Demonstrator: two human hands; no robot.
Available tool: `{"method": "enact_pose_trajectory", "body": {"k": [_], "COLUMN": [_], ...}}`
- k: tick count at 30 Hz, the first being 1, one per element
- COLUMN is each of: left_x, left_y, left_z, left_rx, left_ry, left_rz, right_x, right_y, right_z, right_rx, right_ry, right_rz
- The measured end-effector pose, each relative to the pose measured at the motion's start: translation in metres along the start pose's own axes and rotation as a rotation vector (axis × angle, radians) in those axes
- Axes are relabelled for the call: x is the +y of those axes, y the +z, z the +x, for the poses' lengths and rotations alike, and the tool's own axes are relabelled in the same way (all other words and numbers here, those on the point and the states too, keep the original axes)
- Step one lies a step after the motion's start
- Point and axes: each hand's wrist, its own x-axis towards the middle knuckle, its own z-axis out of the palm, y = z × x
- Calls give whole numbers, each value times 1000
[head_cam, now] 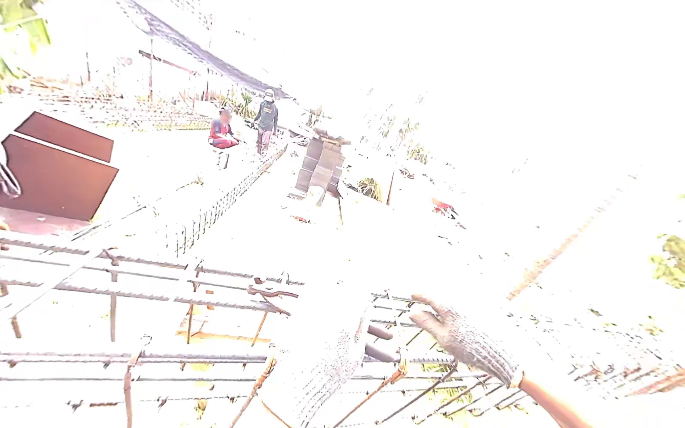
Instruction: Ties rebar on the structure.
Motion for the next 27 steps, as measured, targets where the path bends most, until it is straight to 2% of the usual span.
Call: {"method": "enact_pose_trajectory", "body": {"k": [1, 3, 5, 9, 12, 15, 18, 21, 24, 25, 27], "left_x": [0, -13, -18, -20, -18, -16, -18, -19, -20, -20, -20], "left_y": [-1, 15, 18, 18, 16, 14, 14, 16, 20, 22, 25], "left_z": [-1, -4, -6, -11, -14, -17, -16, -15, -15, -14, -12], "left_rx": [63, 352, 495, 550, 571, 623, 630, 551, 431, 396, 345], "left_ry": [-26, 22, 36, 68, 73, 110, 156, 155, 134, 137, 150], "left_rz": [-66, -132, -214, -295, -311, -292, -289, -245, -171, -143, -77], "right_x": [-13, -33, -54, -81, -85, -77, -66, -38, -17, -14, -6], "right_y": [3, 15, 34, 52, 45, 46, 41, 37, 40, 39, 33], "right_z": [-4, -3, 4, 16, 24, 22, 9, -5, -22, -30, -46], "right_rx": [17, 57, 84, 221, 132, 58, 98, 170, 231, 284, 417], "right_ry": [-150, -434, -550, -562, -516, -382, -253, -155, -56, -20, 80], "right_rz": [26, -97, -191, -207, -163, -25, 57, 470, 1215, 1370, 1511]}}
